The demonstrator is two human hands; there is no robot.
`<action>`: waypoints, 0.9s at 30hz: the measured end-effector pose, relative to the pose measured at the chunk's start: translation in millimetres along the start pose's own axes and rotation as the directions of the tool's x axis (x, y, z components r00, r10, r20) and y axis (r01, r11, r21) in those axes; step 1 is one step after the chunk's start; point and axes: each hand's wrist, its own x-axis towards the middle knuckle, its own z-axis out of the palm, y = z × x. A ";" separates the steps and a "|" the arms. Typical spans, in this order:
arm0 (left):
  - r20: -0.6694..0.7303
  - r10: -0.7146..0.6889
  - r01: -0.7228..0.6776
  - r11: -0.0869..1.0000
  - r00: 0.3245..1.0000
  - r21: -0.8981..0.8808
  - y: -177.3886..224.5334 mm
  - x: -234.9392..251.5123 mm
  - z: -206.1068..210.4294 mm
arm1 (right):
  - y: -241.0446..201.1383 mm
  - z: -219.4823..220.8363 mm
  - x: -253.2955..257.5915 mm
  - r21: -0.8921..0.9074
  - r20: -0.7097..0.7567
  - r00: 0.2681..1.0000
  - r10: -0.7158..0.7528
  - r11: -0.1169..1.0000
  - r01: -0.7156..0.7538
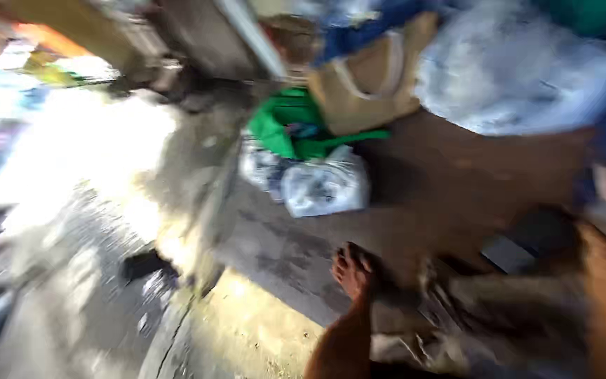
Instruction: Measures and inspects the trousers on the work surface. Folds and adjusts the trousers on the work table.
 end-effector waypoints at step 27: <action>0.005 0.048 -0.048 0.999 0.999 0.008 7.2 -4.3 13.8 | 28.7 17.2 31.9 -0.247 -0.126 0.987 -0.096 0.967 0.062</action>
